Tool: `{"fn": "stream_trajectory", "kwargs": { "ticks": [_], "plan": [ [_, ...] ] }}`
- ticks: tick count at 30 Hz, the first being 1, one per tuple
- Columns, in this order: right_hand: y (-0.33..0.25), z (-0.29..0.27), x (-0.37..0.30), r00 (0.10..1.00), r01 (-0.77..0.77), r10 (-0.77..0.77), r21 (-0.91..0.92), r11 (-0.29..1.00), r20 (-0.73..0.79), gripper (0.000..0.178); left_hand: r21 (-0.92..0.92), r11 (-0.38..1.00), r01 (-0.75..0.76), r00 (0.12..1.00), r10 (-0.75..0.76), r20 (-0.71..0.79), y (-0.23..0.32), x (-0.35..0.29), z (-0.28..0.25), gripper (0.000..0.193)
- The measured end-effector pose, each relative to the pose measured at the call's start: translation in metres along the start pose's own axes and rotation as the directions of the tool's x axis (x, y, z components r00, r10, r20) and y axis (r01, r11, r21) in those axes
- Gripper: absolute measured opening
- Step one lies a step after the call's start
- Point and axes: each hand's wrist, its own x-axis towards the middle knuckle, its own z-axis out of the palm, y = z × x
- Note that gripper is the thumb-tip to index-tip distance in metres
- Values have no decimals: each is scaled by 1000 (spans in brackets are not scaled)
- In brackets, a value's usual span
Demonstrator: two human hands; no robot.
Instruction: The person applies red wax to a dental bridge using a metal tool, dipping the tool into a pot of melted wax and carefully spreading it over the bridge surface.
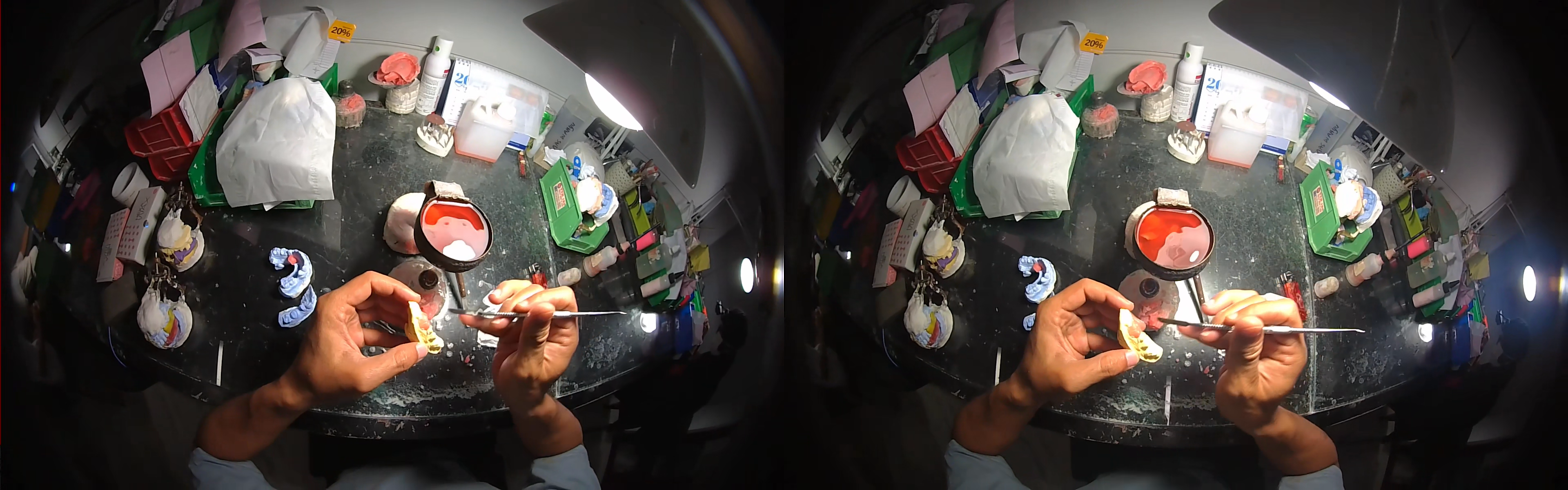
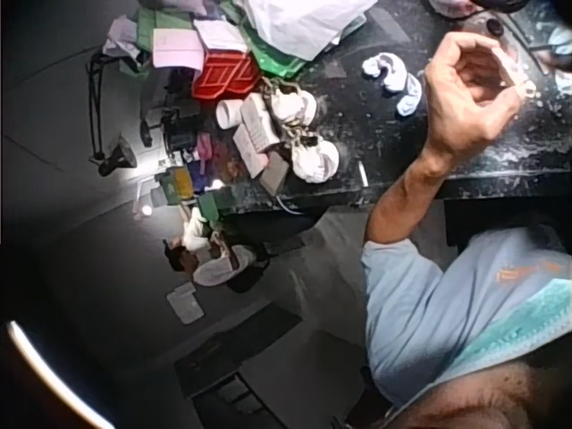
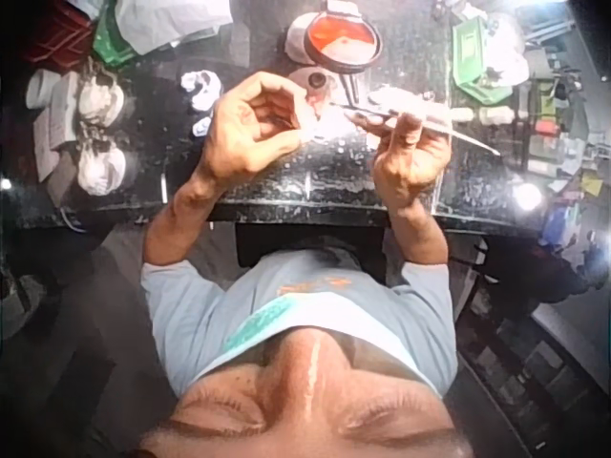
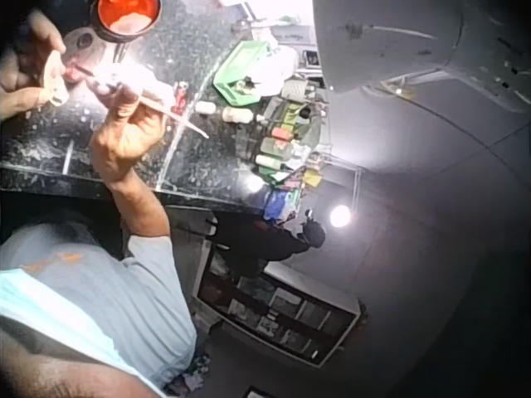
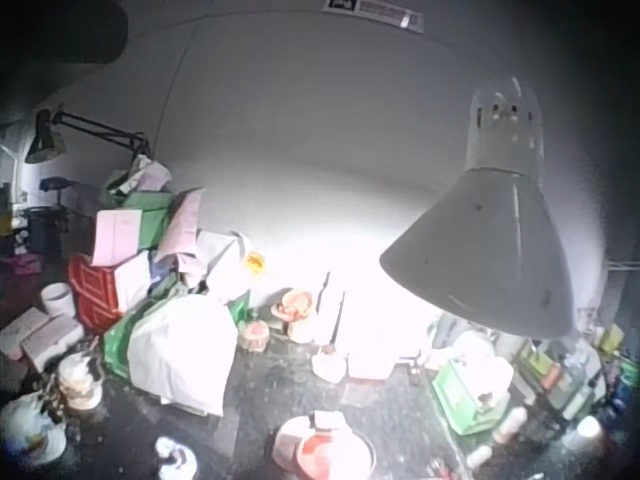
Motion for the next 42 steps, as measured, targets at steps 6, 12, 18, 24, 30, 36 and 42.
{"fn": "stream_trajectory", "kwargs": {
  "ticks": [6, 12, 18, 24, 30, 36, 42],
  "plan": [
    [-2, 10, -6, 998, -44, 40, 72, 996, 47, 25, 6, 1000, -4, 1000, 4, -1, -1, 1, 2, 46],
    [-1, 10, -9, 996, -68, 63, 94, 993, 60, 23, 20, 1000, -10, 1000, 10, -9, -3, 2, 2, 46],
    [-1, 12, -9, 996, -70, 65, 82, 994, 63, 24, 5, 1000, 8, 1000, -8, -3, -1, 2, 2, 46],
    [-2, 11, -9, 996, -67, 63, 70, 995, 66, 24, 12, 1000, 3, 1000, -3, -3, -2, 2, 1, 46],
    [-1, 11, -9, 997, -55, 51, 65, 996, 63, 24, 14, 1000, -7, 1000, 7, -5, -3, 2, 2, 46],
    [-1, 11, -9, 996, -59, 54, 68, 996, 64, 24, 13, 1000, -6, 1000, 6, -7, -2, 2, 2, 45],
    [2, 9, -9, 999, -20, 17, 59, 998, 48, 26, 31, 999, -14, 1000, 14, 3, -2, 3, 2, 46]
  ]
}}
